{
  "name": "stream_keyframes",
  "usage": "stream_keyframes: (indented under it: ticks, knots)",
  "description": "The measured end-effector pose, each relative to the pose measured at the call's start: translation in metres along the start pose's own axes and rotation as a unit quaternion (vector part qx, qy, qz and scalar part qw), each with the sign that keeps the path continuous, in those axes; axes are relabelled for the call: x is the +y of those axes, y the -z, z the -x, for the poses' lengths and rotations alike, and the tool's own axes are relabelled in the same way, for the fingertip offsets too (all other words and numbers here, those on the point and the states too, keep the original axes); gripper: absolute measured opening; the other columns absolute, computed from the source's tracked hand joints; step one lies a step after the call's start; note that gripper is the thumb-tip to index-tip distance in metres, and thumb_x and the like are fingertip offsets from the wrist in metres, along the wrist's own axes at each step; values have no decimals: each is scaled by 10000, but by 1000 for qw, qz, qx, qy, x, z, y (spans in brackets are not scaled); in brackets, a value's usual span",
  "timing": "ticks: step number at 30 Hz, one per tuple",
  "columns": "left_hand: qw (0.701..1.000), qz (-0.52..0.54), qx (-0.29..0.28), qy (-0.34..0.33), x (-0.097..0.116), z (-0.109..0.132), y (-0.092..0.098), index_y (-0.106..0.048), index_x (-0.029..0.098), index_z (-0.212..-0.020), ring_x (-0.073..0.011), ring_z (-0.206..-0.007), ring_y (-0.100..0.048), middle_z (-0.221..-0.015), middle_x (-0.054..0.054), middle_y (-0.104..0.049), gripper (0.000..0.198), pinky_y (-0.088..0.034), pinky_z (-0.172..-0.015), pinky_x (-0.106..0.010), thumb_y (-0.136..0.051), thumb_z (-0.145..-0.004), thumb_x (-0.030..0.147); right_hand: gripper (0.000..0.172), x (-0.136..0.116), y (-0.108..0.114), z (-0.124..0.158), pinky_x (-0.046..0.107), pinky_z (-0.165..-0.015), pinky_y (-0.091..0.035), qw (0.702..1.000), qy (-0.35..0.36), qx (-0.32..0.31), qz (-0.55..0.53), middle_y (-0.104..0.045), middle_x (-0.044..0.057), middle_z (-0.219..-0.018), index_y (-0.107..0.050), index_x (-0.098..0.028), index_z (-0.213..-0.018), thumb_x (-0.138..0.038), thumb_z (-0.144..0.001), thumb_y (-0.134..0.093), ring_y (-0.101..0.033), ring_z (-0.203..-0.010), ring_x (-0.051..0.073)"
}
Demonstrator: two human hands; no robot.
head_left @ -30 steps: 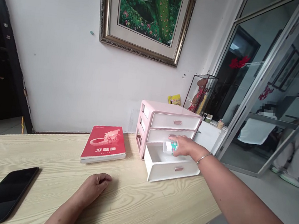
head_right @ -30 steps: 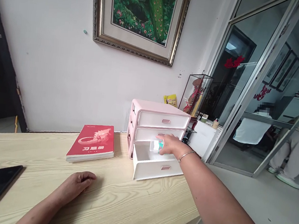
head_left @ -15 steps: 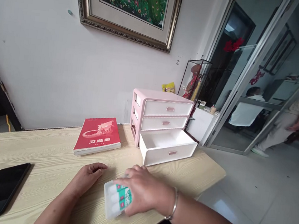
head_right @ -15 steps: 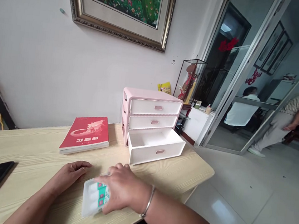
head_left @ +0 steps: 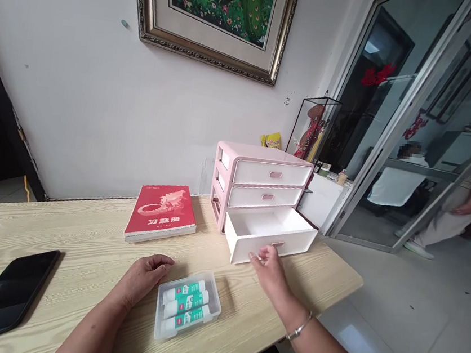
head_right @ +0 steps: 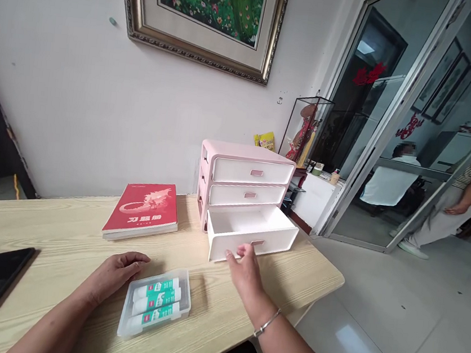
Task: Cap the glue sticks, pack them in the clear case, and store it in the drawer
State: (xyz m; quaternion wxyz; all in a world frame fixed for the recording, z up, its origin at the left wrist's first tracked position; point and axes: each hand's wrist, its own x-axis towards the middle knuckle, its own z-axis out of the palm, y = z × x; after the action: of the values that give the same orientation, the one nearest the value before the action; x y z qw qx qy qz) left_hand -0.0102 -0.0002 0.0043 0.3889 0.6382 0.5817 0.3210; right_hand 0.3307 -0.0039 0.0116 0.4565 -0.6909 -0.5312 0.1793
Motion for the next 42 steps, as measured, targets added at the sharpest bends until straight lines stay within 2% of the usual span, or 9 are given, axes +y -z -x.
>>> stream_keyframes:
  ticks: [4, 13, 20, 24, 30, 33, 36, 39, 42]
  knots:
    - [1000, -8, 7, 3, 0, 0, 0, -683, 154, -1009, -178, -617, -522, -604, 33, -545, 417, -387, -632, -280, -524, -747, 438, 347, 19, -4, -42, 341, -852, -484, 999, -28, 36, 22, -647, 111, -1009, -491, -210, -964, -475, -791, -635, -637, -965, 256]
    - [1000, 2, 13, -4, -4, -1, -2, -688, 151, -994, -169, -610, -508, -615, 27, -547, 395, -384, -614, -272, -524, -734, 399, 361, -5, -49, -96, 316, -759, -491, 998, -32, 30, 52, -664, 110, -993, -528, -187, -1032, -459, -813, -616, -650, -895, 253]
    - [1000, 7, 4, -5, 6, 3, 0, -693, 150, -958, -159, -570, -496, -577, 35, -525, 376, -370, -576, -263, -509, -720, 376, 368, -14, -64, -118, 322, -841, -472, 997, -19, 22, 76, -668, 126, -1011, -560, -153, -1099, -391, -824, -613, -635, -991, 271]
    - [1000, -9, 5, -11, 9, 7, 4, -703, 150, -963, -174, -612, -546, -642, 12, -599, 372, -403, -605, -272, -525, -733, 382, 381, -15, -61, -119, 316, -850, -464, 997, -13, 9, 73, -667, 117, -1021, -569, -144, -1134, -358, -822, -610, -631, -1000, 258]
    - [997, -7, -49, -53, 23, 28, 12, -655, 164, -1201, -238, -923, -634, -1046, -91, -681, 534, -502, -833, -336, -638, -767, 474, 349, -16, -59, -84, 329, -783, -478, 998, 0, -48, 38, -677, 97, -987, -593, -146, -1133, -251, -801, -587, -643, -886, 235]
    - [990, -23, -104, -88, 32, 45, 12, -571, 229, -1337, -257, -1066, -614, -1315, -118, -575, 698, -496, -943, -372, -744, -713, 490, 231, -18, -61, -40, 294, -756, -491, 992, 40, -120, -6, -687, 45, -878, -641, -169, -1014, -222, -799, -574, -650, -811, 195]
    - [979, -58, -134, -145, 32, 60, 4, -484, 275, -1418, -313, -1319, -465, -1509, -118, -388, 866, -411, -1086, -415, -823, -643, 460, 153, -23, -59, 7, 274, -759, -502, 977, 79, -190, -49, -699, 28, -850, -666, -180, -919, -231, -795, -592, -656, -809, 179]
    - [969, -125, -116, -176, 25, 70, -10, -358, 295, -1500, -346, -1409, -347, -1559, -120, -311, 1043, -344, -1145, -470, -857, -587, 357, 148, -28, -57, 38, 284, -756, -505, 962, 98, -236, -93, -703, 28, -864, -666, -181, -911, -258, -817, -581, -652, -804, 180]
    - [961, -172, -75, -202, 19, 73, -20, -310, 288, -1524, -340, -1360, -409, -1503, -132, -391, 1092, -364, -1136, -471, -836, -567, 245, 154, -35, -61, 47, 296, -739, -510, 957, 94, -247, -118, -693, 34, -848, -653, -172, -923, -251, -830, -561, -647, -780, 184]
